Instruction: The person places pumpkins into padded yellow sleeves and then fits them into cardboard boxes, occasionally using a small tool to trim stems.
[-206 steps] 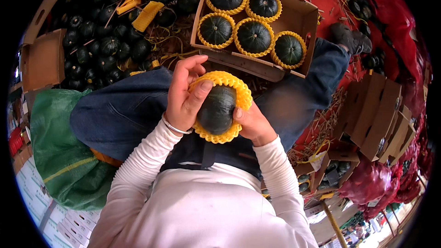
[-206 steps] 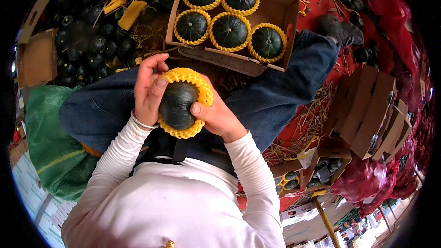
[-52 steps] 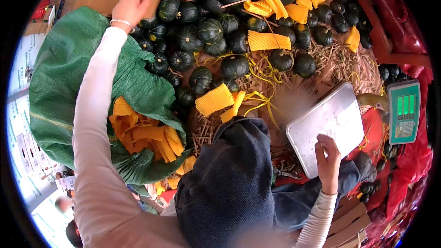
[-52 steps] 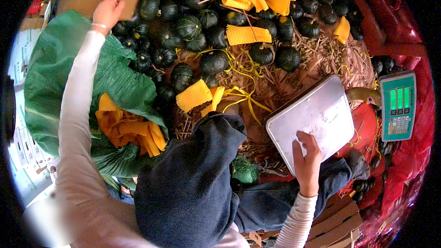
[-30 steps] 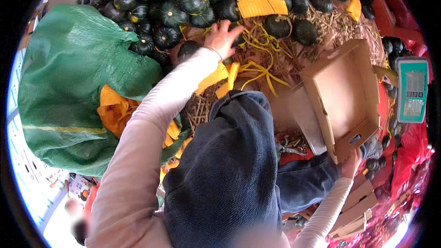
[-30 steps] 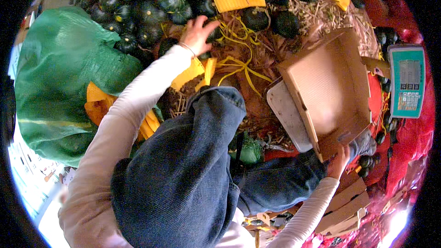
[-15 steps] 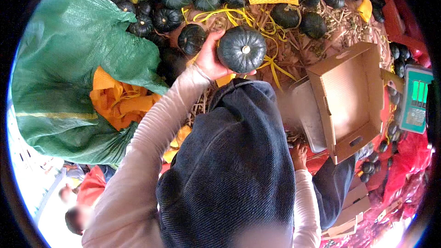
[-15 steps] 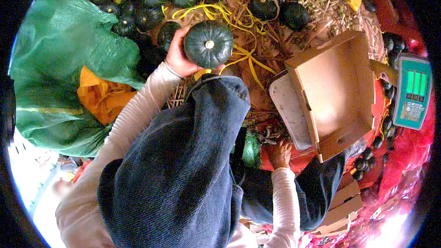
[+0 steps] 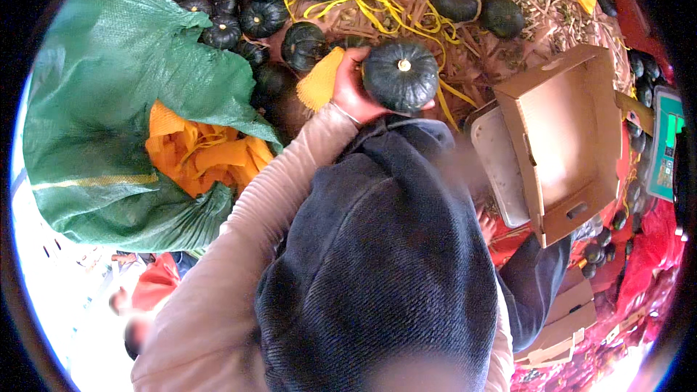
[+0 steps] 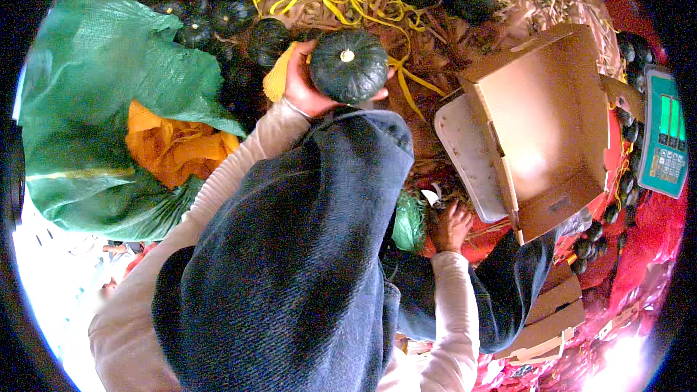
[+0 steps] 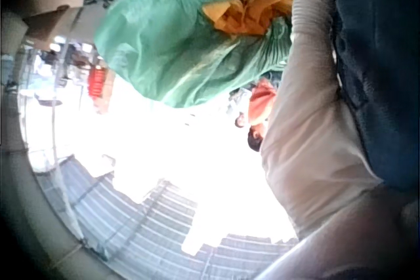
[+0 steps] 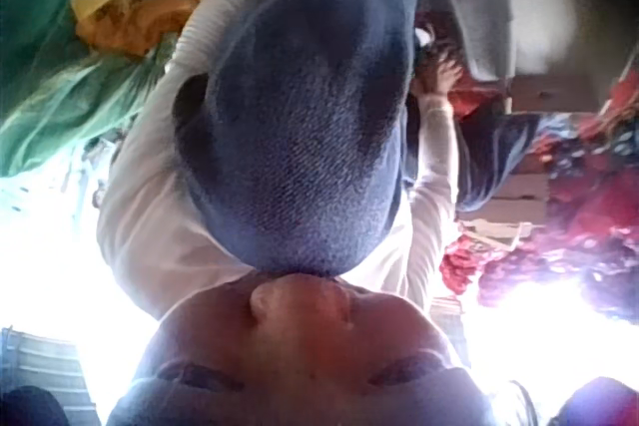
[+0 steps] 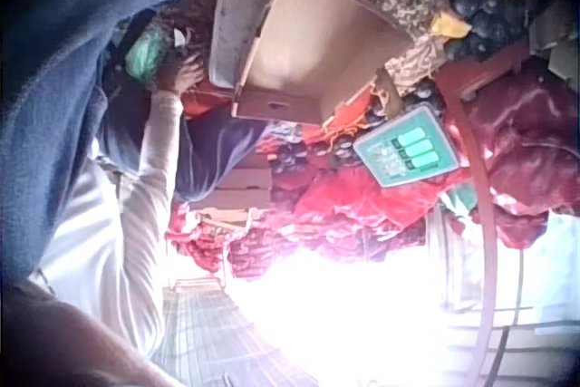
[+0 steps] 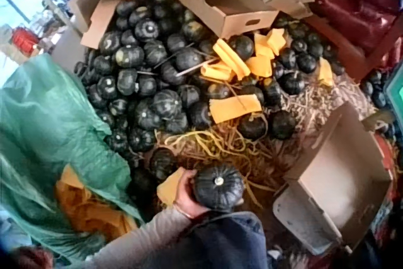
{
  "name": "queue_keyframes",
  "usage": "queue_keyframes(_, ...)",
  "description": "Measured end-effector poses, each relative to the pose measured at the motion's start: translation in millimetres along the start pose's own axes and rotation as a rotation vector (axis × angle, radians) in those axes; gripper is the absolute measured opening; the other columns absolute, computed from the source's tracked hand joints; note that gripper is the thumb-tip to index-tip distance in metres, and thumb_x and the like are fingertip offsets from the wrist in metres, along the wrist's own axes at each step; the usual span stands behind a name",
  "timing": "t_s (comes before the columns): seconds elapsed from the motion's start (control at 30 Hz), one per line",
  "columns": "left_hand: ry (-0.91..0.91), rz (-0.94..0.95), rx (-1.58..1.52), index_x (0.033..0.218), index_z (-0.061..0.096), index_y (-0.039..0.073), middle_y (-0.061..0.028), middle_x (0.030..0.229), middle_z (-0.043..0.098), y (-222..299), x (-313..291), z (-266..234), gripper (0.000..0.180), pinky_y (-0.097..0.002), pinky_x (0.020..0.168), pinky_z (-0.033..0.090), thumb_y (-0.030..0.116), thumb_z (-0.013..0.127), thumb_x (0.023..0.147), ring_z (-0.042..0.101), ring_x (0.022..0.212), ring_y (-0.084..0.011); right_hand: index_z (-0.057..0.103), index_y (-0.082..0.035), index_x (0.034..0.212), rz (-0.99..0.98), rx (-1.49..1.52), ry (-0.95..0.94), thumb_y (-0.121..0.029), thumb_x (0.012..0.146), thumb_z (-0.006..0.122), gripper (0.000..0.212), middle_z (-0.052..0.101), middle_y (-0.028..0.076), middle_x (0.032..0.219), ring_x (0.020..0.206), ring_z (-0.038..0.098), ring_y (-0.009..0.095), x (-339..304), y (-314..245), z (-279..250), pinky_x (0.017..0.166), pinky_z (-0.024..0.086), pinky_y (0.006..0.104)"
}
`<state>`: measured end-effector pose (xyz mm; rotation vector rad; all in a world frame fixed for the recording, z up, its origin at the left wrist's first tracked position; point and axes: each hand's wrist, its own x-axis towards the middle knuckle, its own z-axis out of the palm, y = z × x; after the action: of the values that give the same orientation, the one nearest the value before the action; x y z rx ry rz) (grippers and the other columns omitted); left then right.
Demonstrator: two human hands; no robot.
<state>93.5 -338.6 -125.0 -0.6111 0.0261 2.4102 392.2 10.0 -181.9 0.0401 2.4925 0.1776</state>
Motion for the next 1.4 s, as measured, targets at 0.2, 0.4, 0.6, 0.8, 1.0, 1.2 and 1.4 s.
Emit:
queue_keyframes(0.2, 0.141, 0.098, 0.054, 0.13, 0.049, 0.008, -0.0176, 0.134, 0.049, 16, -15, -4, 0.063, -0.0682, 0.103, 0.023, 0.05, 0.051, 0.084, 0.042, 0.125, -0.0418, 0.031, 0.0, 0.137, -0.017, 0.474, -0.206, -0.024, 0.069, 0.073, 0.083, 0.053, 0.023, 0.113, 0.105, 0.052, 0.042, -32, 15, -24, 0.092, 0.042, 0.0469)
queue_keyframes(0.4, 0.004, -0.036, 0.011, 0.135, 0.042, 0.01, -0.0158, 0.138, 0.044, 16, -31, 24, 0.071, -0.0722, 0.1, 0.023, 0.055, 0.054, 0.082, 0.042, 0.126, -0.0393, 0.041, 0.0, 0.116, -0.115, 0.924, -0.043, -0.002, 0.066, 0.064, 0.055, 0.053, 0.023, 0.096, 0.087, 0.056, 0.041, -22, -20, -202, 0.072, 0.047, 0.0442)
queue_keyframes(0.6, 0.13, 0.226, 0.357, 0.132, 0.044, 0.004, -0.0199, 0.133, 0.048, -4, -17, 51, 0.076, -0.0592, 0.103, 0.033, 0.06, 0.049, 0.082, 0.047, 0.121, -0.038, 0.036, -0.005, 0.133, -0.419, 0.665, 0.311, 0.001, 0.069, 0.062, 0.069, 0.055, 0.02, 0.099, 0.085, 0.058, 0.038, 64, -105, -322, 0.07, 0.05, 0.0428)
queue_keyframes(0.8, 0.144, 0.383, 0.29, 0.121, 0.049, 0.004, -0.0136, 0.114, 0.059, 6, -19, 40, 0.046, -0.0425, 0.094, 0.046, 0.038, 0.054, 0.091, 0.059, 0.102, -0.0273, 0.038, -0.01, 0.138, -0.515, 0.152, 0.394, -0.007, 0.078, 0.054, 0.062, 0.048, 0.012, 0.084, 0.072, 0.054, 0.03, 102, -126, -326, 0.063, 0.048, 0.0431)
queue_keyframes(1.0, 0.303, 0.652, 0.686, 0.123, 0.046, 0.005, -0.0137, 0.113, 0.057, 7, -25, 42, 0.041, -0.0386, 0.093, 0.045, 0.027, 0.049, 0.088, 0.057, 0.103, -0.0261, 0.037, -0.003, 0.126, -0.487, 0.341, 0.197, -0.004, 0.076, 0.058, 0.054, 0.055, 0.018, 0.082, 0.065, 0.062, 0.036, 112, -152, -310, 0.056, 0.052, 0.0438)
queue_keyframes(1.2, 0.296, 0.606, 0.471, 0.115, 0.047, 0.004, -0.0104, 0.104, 0.058, 2, -21, 41, 0.037, -0.0353, 0.084, 0.049, 0.021, 0.057, 0.083, 0.059, 0.092, -0.0209, 0.037, -0.003, 0.127, -0.398, 0.651, 0.105, -0.006, 0.074, 0.062, 0.058, 0.059, 0.023, 0.088, 0.073, 0.061, 0.041, 102, -164, -322, 0.063, 0.051, 0.0478)
queue_keyframes(1.4, 0.283, 0.614, 0.586, 0.117, 0.046, 0.004, -0.012, 0.107, 0.057, 5, -23, 38, 0.039, -0.0373, 0.086, 0.049, 0.023, 0.055, 0.084, 0.058, 0.094, -0.0225, 0.035, -0.005, 0.136, -0.561, 0.295, 0.319, -0.01, 0.074, 0.062, 0.069, 0.052, 0.014, 0.086, 0.074, 0.059, 0.034, 112, -136, -314, 0.061, 0.05, 0.0432)
